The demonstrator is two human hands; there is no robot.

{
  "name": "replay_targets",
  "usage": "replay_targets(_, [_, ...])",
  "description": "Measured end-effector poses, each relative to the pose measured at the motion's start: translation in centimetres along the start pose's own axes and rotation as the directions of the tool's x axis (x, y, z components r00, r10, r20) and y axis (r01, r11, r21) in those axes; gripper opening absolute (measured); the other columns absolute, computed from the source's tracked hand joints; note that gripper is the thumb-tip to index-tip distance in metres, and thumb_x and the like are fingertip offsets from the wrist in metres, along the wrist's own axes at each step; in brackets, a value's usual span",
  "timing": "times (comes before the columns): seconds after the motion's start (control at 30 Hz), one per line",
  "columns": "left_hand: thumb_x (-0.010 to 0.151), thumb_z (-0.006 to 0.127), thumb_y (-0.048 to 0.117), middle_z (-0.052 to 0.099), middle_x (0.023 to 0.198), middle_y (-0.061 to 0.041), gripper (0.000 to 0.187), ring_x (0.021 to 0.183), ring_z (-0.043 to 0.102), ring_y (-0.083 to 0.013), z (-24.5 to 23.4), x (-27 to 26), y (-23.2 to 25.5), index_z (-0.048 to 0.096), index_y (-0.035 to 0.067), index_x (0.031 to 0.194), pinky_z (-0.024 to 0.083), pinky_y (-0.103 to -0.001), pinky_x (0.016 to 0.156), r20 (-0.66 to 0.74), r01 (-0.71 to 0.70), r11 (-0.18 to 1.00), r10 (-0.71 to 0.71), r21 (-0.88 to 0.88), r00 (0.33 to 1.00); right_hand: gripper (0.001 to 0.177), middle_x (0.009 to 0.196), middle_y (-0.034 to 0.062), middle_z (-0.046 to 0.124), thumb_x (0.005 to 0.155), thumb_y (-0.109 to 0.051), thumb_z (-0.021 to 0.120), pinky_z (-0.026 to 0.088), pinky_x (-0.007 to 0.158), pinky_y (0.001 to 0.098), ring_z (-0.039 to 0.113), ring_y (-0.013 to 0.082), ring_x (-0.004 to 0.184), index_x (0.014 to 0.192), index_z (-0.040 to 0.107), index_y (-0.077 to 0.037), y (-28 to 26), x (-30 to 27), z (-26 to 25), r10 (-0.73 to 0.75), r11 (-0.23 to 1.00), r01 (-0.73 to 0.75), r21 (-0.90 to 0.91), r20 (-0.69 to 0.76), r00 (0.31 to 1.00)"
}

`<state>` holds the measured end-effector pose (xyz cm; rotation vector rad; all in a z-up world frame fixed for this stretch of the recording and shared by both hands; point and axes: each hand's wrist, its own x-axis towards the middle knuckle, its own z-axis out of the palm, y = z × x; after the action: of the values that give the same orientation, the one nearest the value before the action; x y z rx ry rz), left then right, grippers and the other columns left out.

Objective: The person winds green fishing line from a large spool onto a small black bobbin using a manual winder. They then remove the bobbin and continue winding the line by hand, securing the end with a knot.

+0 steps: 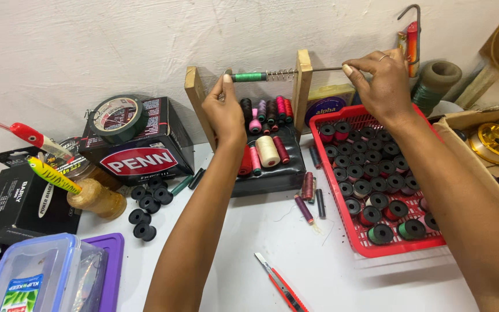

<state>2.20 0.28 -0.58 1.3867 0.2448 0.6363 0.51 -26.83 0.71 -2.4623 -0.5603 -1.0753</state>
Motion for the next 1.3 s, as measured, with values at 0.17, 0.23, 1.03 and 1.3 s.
replay_targets(0.17, [0.091, 0.038, 0.042, 0.061, 0.091, -0.006, 0.046, 0.084, 0.058, -0.016, -1.0, -1.2, 0.4, 0.062, 0.005, 0.104, 0.048, -0.031, 0.074, 0.074, -0.377, 0.897, 0.37, 0.229, 0.926, 0.019, 0.094, 0.0086, 0.068, 0.101, -0.02, 0.062, 0.035, 0.083, 0.0417, 0.046, 0.0297, 0.095, 0.108, 0.073, -0.007, -0.2, 0.0, -0.1, -0.033, 0.998, 0.032, -0.053, -0.008, 0.999])
replay_targets(0.23, [0.094, 0.039, 0.039, 0.06, 0.102, -0.01, 0.046, 0.091, 0.06, -0.0195, -1.4, -0.9, -0.6, 0.056, 0.006, 0.121, 0.053, -0.032, 0.078, 0.144, -0.503, 0.808, 0.483, 0.307, 0.864, 0.019, 0.094, 0.008, 0.068, 0.101, -0.022, 0.061, 0.035, 0.082, 0.0423, 0.045, 0.0299, 0.096, 0.108, 0.073, -0.008, -0.2, -0.1, -0.2, -0.032, 0.997, 0.032, -0.075, -0.002, 0.999])
replay_targets(1.03, [0.066, 0.01, 0.081, 0.063, 0.087, -0.02, 0.098, 0.05, 0.04, -0.0067, -6.7, -2.5, 4.6, -0.003, 0.026, 0.146, 0.027, -0.014, 0.04, 0.582, -0.094, 0.945, 0.269, -0.314, 0.767, 0.024, 0.106, 0.0165, 0.056, 0.095, -0.021, 0.066, 0.018, 0.104, 0.0607, 0.045, 0.0367, 0.107, 0.11, 0.067, -0.002, -8.7, 1.3, -1.6, -0.104, 0.994, 0.101, -0.028, -0.116, 0.988])
replay_targets(1.3, [0.071, 0.021, 0.079, 0.019, 0.151, -0.028, 0.095, 0.138, 0.032, -0.0389, -7.2, -4.7, 7.4, -0.02, 0.027, 0.139, 0.046, -0.047, 0.103, 0.868, 0.028, 0.951, 0.267, -0.307, 0.419, 0.029, 0.092, 0.0072, 0.059, 0.079, -0.018, 0.078, 0.044, 0.077, 0.0409, 0.047, 0.0279, 0.089, 0.102, 0.065, -0.006, -17.0, 2.7, 0.4, -0.572, 0.812, 0.567, 0.135, -0.003, 0.82])
